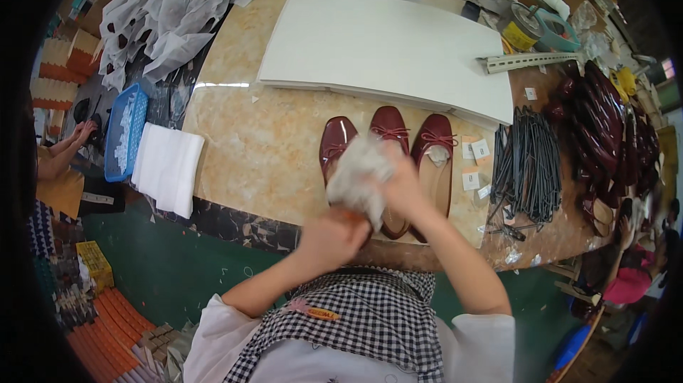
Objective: The person wraps maroon high-heeled shoes in white tissue paper and places them into a blue plastic basket. They then move to a table, pick up pairs of maroon flats, stuff them with paper, and arrange them on the table surface.
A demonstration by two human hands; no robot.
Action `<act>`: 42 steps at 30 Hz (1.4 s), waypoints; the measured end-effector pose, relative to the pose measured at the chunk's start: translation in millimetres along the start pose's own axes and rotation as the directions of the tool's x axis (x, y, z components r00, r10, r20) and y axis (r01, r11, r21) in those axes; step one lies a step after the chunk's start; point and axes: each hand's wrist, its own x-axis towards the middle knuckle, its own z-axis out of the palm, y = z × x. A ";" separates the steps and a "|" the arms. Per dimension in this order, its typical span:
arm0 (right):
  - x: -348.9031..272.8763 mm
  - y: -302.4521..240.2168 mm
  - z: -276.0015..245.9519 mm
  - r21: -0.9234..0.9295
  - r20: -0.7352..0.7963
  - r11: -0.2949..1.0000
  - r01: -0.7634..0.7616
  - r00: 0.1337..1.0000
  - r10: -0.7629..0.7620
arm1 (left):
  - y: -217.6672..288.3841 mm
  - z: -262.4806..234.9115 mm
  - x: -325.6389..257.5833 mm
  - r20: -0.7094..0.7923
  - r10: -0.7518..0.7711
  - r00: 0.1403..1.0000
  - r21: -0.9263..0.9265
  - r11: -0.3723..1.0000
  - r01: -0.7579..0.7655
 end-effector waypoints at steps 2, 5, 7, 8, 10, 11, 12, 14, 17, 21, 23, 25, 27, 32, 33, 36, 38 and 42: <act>-8.5 6.7 22.4 -0.694 0.173 0.603 0.393 0.904 -0.391 | 7.1 11.6 -7.3 -0.023 0.139 0.990 0.169 0.976 -0.134; 36.5 30.3 43.7 -0.901 0.306 0.130 0.413 0.820 -0.484 | 7.3 26.4 -8.2 -0.081 0.291 0.953 0.236 0.935 -0.265; 54.9 29.2 57.4 -0.921 0.265 0.141 0.362 0.851 -0.453 | 5.8 30.3 -1.8 -0.129 0.287 0.949 0.231 0.940 -0.252; 46.9 24.9 62.6 -0.941 0.204 0.168 0.295 0.886 -0.416 | 4.0 31.0 -2.1 -0.131 0.269 0.954 0.235 0.944 -0.234; 34.1 12.8 50.3 -0.923 0.104 0.295 0.247 0.899 -0.426 | 3.2 27.5 -0.4 -0.111 0.232 0.966 0.240 0.950 -0.201; 30.0 10.3 40.9 -0.874 0.068 0.398 0.279 0.881 -0.468 | 3.6 27.5 -0.3 -0.121 0.254 0.959 0.239 0.946 -0.221; 27.0 8.8 31.4 -0.812 0.029 0.491 0.316 0.861 -0.507 | 4.7 28.7 0.3 -0.133 0.274 0.952 0.237 0.942 -0.238; 48.3 13.8 28.1 -0.911 -0.028 0.380 0.158 0.898 -0.439 | 11.0 30.2 2.8 -0.119 0.334 0.935 0.232 0.925 -0.301; 60.5 18.9 35.9 -0.903 -0.067 0.404 0.144 0.884 -0.463 | 8.1 26.0 0.5 -0.087 0.318 0.944 0.284 0.916 -0.282; 13.2 13.5 -32.3 -0.643 -0.077 0.561 0.522 0.684 -0.725 | -7.2 -1.7 10.7 -0.288 0.491 0.822 0.302 0.861 -0.409; -36.4 24.6 -115.5 -0.780 -0.430 0.625 0.031 0.700 -0.570 | -23.4 -8.5 3.3 -0.383 -0.058 0.922 -0.123 0.992 0.011; -76.3 39.3 -189.5 -0.704 -0.704 0.549 -0.451 0.548 -0.452 | -30.4 -6.5 6.0 -0.274 -0.376 0.885 -0.346 0.897 0.274; -102.8 85.1 -234.8 -0.679 -0.731 0.299 -0.671 0.580 -0.359 | -35.9 6.1 19.6 -0.147 -0.436 0.888 -0.340 0.865 0.369; -106.0 69.5 -233.1 -0.670 -0.741 0.417 -0.614 0.524 -0.419 | -71.9 10.4 3.9 -0.337 -0.402 0.852 -0.741 0.672 0.024; -106.7 56.9 -223.7 -0.652 -0.758 0.476 -0.590 0.499 -0.420 | -66.6 3.9 2.1 -0.059 -0.423 0.904 -0.933 0.345 0.100; -86.1 18.0 -163.7 -0.507 -0.766 0.797 -0.327 0.596 -0.242 | -50.5 -6.6 13.3 0.430 -0.319 0.844 -0.892 -0.295 0.343; -78.7 -13.8 -108.3 -0.508 -0.623 0.829 -0.234 0.765 -0.166 | -32.1 2.3 31.6 0.419 -0.428 0.801 -0.908 -0.188 0.375; -80.1 -53.1 -31.2 -0.321 -0.221 0.946 -0.039 0.975 -0.035 | -20.1 -1.7 56.9 0.121 -0.456 0.881 -0.991 -0.009 0.132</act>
